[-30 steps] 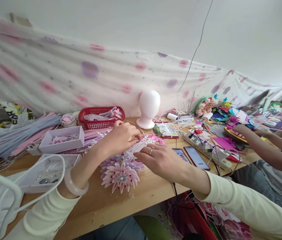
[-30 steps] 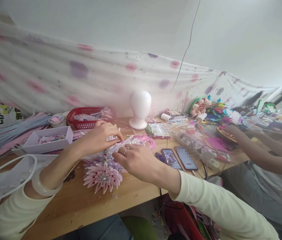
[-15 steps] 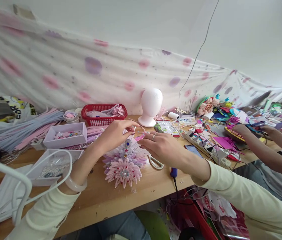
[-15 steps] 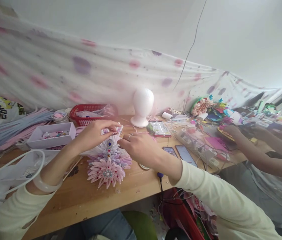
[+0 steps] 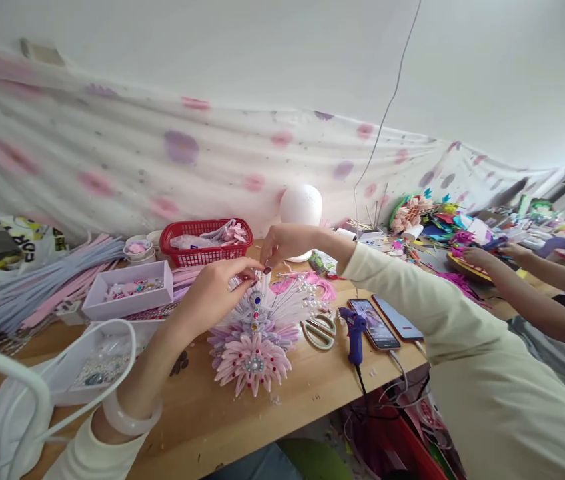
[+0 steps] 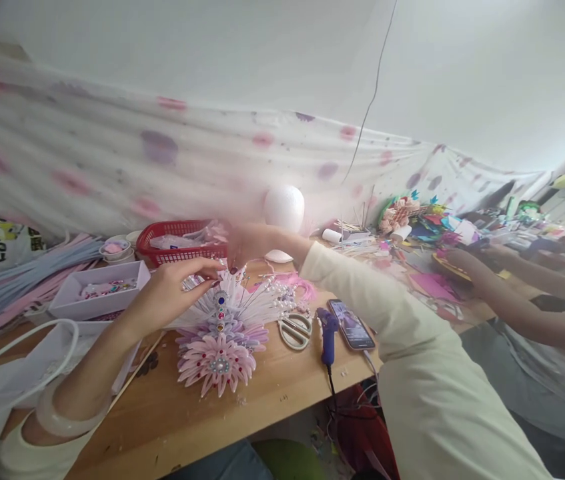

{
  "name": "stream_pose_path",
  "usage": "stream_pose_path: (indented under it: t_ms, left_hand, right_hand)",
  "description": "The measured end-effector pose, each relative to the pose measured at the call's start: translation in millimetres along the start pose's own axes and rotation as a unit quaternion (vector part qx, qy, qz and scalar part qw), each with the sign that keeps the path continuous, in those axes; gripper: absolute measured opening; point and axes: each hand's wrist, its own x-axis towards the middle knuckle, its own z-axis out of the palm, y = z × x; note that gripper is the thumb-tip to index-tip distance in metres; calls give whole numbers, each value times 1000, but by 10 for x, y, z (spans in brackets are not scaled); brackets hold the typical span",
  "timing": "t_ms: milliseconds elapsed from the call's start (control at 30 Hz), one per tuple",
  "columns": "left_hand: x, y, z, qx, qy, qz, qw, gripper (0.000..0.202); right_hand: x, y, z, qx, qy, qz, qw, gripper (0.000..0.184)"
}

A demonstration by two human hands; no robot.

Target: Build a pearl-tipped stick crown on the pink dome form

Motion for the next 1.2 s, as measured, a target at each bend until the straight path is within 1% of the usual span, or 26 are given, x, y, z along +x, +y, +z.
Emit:
stream_pose_path:
  t_ms: [100,200,267,367,433,500,633,767,867,933,1033,1133,1200]
  left_hand:
    - [-22,-18,-13,0,3,-4,1000,22]
    - [-32,-39,-20,13,13,-25,999,17]
    - [-21,-60,-15,22,22,-46,998,12]
    - [16,-89,5,28,33,-72,996,8]
    - [44,-89,17,33,32,-80,996,10]
    - [65,-68,24,36,21,-77,996,15]
    - [69,-7,22,36,6,-65,997,18]
    - [80,34,26,30,-1,-88,996,15]
    - [162,76,46,25,-28,-100,994,13]
    - [248,115,66,22,-65,-96,993,13]
    - [365,171,96,5,-132,-69,989,13]
    - [408,212,130,-6,-171,-69,983,25]
    - [392,234,163,9,-181,-63,981,38]
  right_hand:
    - [53,153,9,65,-41,-27,997,17]
    - [-47,291,44,131,-59,-52,988,19]
    - [-161,353,77,147,-50,-62,986,19]
    - [-333,375,141,148,-16,-67,987,20]
    - [-410,343,177,139,14,-67,988,20]
    - [-433,286,192,125,32,-82,988,20]
    - [-336,125,161,108,19,-119,987,20]
    - [-285,-69,134,70,25,-126,989,19]
    - [-405,-195,146,33,45,-139,989,17]
    - [-534,-245,173,-4,69,-142,987,17]
    - [-731,-254,263,-63,117,-133,982,16]
    - [-885,-213,440,-86,179,-131,971,12]
    - [-961,-187,592,-90,229,-158,956,14]
